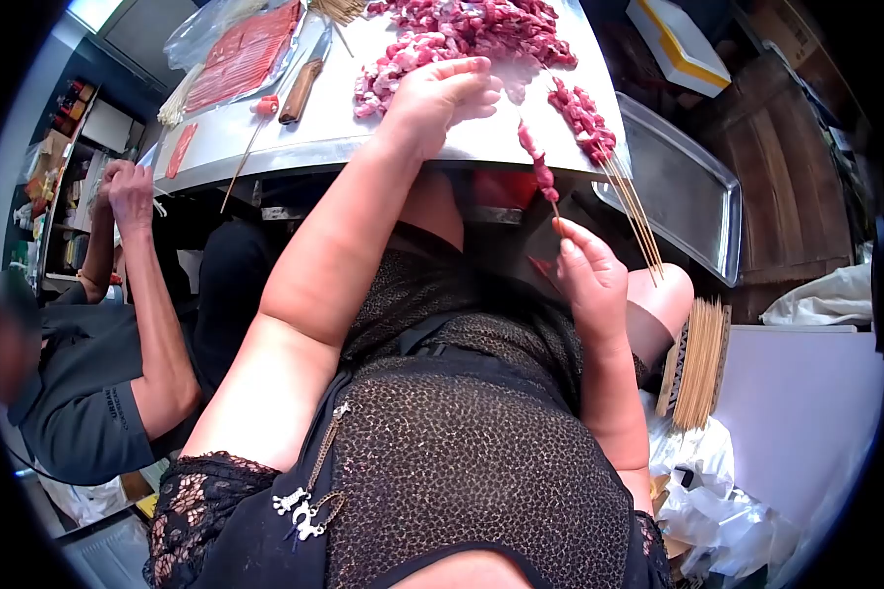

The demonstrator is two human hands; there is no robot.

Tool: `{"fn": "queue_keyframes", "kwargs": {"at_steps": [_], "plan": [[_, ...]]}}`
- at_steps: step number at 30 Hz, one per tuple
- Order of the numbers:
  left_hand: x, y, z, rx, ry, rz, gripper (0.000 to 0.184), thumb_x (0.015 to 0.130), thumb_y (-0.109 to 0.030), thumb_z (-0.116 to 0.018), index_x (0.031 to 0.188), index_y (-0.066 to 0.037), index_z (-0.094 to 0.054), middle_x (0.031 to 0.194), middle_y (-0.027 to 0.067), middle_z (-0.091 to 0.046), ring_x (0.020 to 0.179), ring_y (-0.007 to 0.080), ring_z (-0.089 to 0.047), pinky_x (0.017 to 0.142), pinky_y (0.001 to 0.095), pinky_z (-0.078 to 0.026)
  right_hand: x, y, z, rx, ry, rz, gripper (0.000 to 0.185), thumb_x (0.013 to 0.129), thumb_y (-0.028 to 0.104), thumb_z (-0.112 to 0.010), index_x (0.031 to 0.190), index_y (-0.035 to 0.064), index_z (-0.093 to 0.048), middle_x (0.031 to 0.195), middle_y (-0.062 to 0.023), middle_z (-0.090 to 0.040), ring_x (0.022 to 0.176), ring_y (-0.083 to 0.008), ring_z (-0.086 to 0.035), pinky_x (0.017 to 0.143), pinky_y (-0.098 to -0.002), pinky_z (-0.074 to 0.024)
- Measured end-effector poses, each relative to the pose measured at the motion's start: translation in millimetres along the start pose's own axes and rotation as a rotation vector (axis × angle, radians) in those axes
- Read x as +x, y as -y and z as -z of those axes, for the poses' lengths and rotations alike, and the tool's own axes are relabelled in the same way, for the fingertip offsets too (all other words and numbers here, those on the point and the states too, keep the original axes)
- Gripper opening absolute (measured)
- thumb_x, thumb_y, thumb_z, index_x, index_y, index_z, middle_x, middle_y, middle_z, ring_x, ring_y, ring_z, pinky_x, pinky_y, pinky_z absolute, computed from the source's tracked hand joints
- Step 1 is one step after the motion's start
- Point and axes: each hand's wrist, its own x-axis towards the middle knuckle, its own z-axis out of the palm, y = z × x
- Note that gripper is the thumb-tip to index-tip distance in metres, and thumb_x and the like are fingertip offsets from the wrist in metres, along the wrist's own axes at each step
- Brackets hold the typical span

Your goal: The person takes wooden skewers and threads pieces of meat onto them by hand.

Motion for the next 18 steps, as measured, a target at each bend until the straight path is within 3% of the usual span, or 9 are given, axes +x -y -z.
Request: {"fn": "queue_keyframes", "kwargs": {"at_steps": [2, 6, 10, 12, 18], "plan": [[-7.1, 4.4, 3.9, -0.267, 0.03, -0.002, 0.024, 0.092, -0.007, -0.049, 0.113, 0.004, -0.054, 0.104, 0.0202, -0.063, 0.088, 0.0224, -0.066, 0.082, 0.0334, -0.056, 0.2, -3.9, -3.3, -0.05, 0.008, 0.001, 0.026, 0.092, 0.005, -0.053, 0.116, -0.0009, -0.06, 0.074, 0.0048, -0.054, 0.06, -0.0016, -0.044, 0.055, -0.0153, -0.0371], [-14.7, 12.8, 7.5, -0.472, 0.1, 0.049, 0.026, 0.095, -0.013, -0.045, 0.113, 0.004, -0.054, 0.108, 0.0223, -0.062, 0.096, 0.0264, -0.064, 0.089, 0.0385, -0.052, -0.1, -7.3, -4.1, -0.116, -0.017, -0.002, 0.025, 0.091, 0.004, -0.053, 0.114, -0.0008, -0.061, 0.073, 0.0049, -0.055, 0.059, -0.0013, -0.044, 0.054, -0.0159, -0.0378], [-13.9, 13.1, 0.9, -0.43, 0.073, 0.069, 0.025, 0.095, -0.012, -0.048, 0.112, 0.003, -0.055, 0.107, 0.021, -0.062, 0.095, 0.0257, -0.064, 0.087, 0.0379, -0.054, -5.1, -2.2, -3.6, -0.119, -0.047, -0.026, 0.025, 0.091, 0.004, -0.053, 0.114, 0.0001, -0.061, 0.071, 0.0062, -0.053, 0.057, -0.0009, -0.042, 0.052, -0.0156, -0.0364], [-12.0, 17.1, -4.9, -0.267, -0.009, -0.017, 0.024, 0.094, -0.014, -0.051, 0.111, 0.003, -0.056, 0.105, 0.0194, -0.063, 0.093, 0.0252, -0.064, 0.085, 0.0375, -0.055, -7.2, -6.8, -1.4, -0.113, -0.052, -0.011, 0.025, 0.091, 0.004, -0.053, 0.114, 0.0004, -0.062, 0.071, 0.0065, -0.053, 0.057, -0.0007, -0.041, 0.052, -0.0156, -0.0359], [-14.9, 12.8, -10.7, -0.365, -0.018, -0.015, 0.027, 0.094, -0.015, -0.052, 0.113, 0.004, -0.052, 0.103, 0.0183, -0.063, 0.094, 0.0259, -0.064, 0.086, 0.0388, -0.054, -8.5, -6.3, -0.9, -0.211, -0.054, 0.043, 0.025, 0.091, 0.004, -0.054, 0.114, 0.0012, -0.062, 0.07, 0.0071, -0.052, 0.057, -0.0004, -0.041, 0.051, -0.0159, -0.035]]}}
